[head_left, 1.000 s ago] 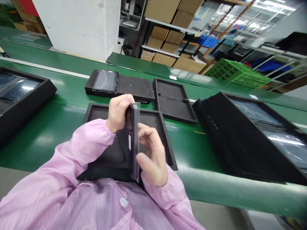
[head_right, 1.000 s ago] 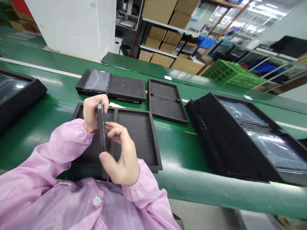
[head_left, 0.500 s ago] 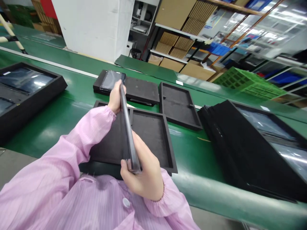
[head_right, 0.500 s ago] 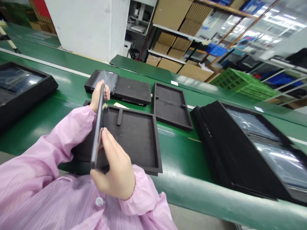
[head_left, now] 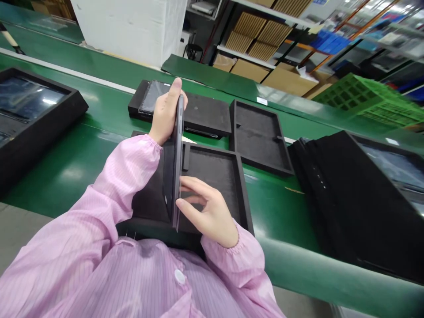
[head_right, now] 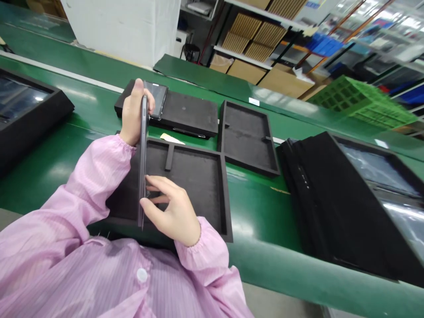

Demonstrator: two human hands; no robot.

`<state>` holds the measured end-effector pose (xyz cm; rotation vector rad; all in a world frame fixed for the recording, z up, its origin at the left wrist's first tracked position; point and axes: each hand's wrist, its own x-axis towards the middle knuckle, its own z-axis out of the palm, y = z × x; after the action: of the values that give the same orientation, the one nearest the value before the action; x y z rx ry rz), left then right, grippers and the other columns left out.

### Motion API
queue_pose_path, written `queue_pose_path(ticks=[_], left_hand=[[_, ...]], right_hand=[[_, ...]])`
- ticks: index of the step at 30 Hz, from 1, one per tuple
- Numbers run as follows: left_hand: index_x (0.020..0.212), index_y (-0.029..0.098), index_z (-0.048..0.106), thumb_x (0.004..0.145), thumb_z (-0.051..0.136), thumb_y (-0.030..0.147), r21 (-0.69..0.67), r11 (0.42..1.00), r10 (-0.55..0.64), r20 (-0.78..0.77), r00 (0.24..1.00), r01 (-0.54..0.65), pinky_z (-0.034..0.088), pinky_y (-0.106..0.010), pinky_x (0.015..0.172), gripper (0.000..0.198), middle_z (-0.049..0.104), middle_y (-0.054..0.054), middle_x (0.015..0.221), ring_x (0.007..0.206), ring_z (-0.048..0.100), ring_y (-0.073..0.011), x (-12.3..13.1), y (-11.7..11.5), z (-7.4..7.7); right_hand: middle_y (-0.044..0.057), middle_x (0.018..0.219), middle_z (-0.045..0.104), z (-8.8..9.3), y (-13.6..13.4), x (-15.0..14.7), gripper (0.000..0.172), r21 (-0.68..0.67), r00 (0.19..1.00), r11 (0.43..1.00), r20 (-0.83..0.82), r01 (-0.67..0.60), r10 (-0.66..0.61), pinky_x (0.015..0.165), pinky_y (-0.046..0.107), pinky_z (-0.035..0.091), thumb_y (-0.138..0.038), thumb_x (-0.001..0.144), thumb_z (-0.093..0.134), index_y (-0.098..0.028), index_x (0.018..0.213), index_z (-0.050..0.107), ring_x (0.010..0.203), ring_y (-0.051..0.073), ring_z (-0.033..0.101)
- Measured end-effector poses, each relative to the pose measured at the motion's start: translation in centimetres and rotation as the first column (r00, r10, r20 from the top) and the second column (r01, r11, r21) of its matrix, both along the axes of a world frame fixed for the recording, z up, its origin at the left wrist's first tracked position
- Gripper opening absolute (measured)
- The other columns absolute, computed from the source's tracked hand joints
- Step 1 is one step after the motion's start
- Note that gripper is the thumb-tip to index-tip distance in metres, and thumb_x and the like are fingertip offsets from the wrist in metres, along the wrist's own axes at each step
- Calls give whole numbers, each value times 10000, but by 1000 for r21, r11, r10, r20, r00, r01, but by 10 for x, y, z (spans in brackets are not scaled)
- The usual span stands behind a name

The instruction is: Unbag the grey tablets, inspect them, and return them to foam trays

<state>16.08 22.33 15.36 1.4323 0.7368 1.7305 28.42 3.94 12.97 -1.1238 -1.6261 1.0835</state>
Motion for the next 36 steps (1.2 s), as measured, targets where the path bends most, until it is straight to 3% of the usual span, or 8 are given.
queue_pose_path(ticks=[3, 9, 19, 26, 29, 32, 34, 36], left_hand=[[543, 215, 523, 833, 337, 805, 20, 1000, -1, 22, 1000, 1, 296, -328, 557, 683, 370, -2, 510, 511, 365, -128, 4, 2, -2], [577, 228, 564, 804, 351, 818, 74, 997, -14, 45, 999, 10, 268, -337, 567, 667, 350, -2, 499, 541, 355, -139, 8, 3, -6], [561, 208, 598, 927, 430, 581, -2, 1000, 15, 34, 999, -15, 353, -324, 587, 549, 461, -27, 599, 550, 435, -148, 9, -15, 5], [576, 214, 591, 978, 449, 462, 70, 997, -30, 40, 999, 27, 411, -318, 660, 493, 512, -40, 643, 631, 484, -169, 10, -14, 4], [698, 225, 624, 1007, 421, 345, 172, 977, -131, 18, 991, 126, 454, -334, 801, 389, 565, -49, 757, 780, 543, -196, 6, -12, -5], [925, 238, 634, 888, 525, 240, 176, 935, -304, -53, 951, 309, 445, -352, 915, 116, 568, -41, 905, 944, 571, -216, -1, -11, -13], [1021, 236, 613, 776, 614, 271, 143, 919, -354, -104, 929, 366, 436, -381, 931, 247, 543, -39, 951, 978, 565, -236, -5, -12, -14], [1016, 227, 598, 749, 651, 339, 103, 942, -309, -109, 945, 320, 443, -422, 915, 295, 525, -39, 922, 943, 569, -250, -8, -14, -14]], right_hand=[[112, 1156, 710, 3, 2, 4, 315, -4, 1000, 1000, 1, -21, 21, 656, 231, 655, -178, 803, 642, -178, 1110, 712, 913, 192, 745], [89, 1035, 738, 9, 4, 7, 52, -9, 1000, 1000, 20, 16, -16, 688, 222, 641, -144, 768, 644, -175, 802, 667, 911, 177, 735], [80, 992, 729, 9, 1, 5, 75, -27, 999, 999, 18, 32, -31, 675, 237, 629, -239, 836, 663, -186, 785, 649, 878, 177, 726], [86, 976, 750, 6, 2, 6, 126, -84, 999, 995, -9, 48, -49, 660, 262, 623, -204, 845, 614, -193, 723, 582, 854, 202, 744], [80, 935, 758, 7, 3, 7, 143, -115, 998, 991, -19, 65, -67, 627, 253, 615, -203, 829, 608, -200, 697, 553, 828, 204, 752], [79, 955, 767, 10, 3, 9, 136, -107, 999, 993, 2, 49, -49, 644, 241, 610, -175, 803, 599, -196, 675, 558, 824, 193, 754], [75, 953, 768, 12, 3, 11, 139, -96, 1000, 995, 20, 22, -20, 655, 231, 606, -153, 790, 586, -191, 658, 567, 826, 186, 752], [73, 938, 767, 15, 3, 13, 146, -93, 999, 996, 38, -10, 14, 644, 221, 600, -140, 780, 578, -185, 642, 575, 820, 184, 749]])
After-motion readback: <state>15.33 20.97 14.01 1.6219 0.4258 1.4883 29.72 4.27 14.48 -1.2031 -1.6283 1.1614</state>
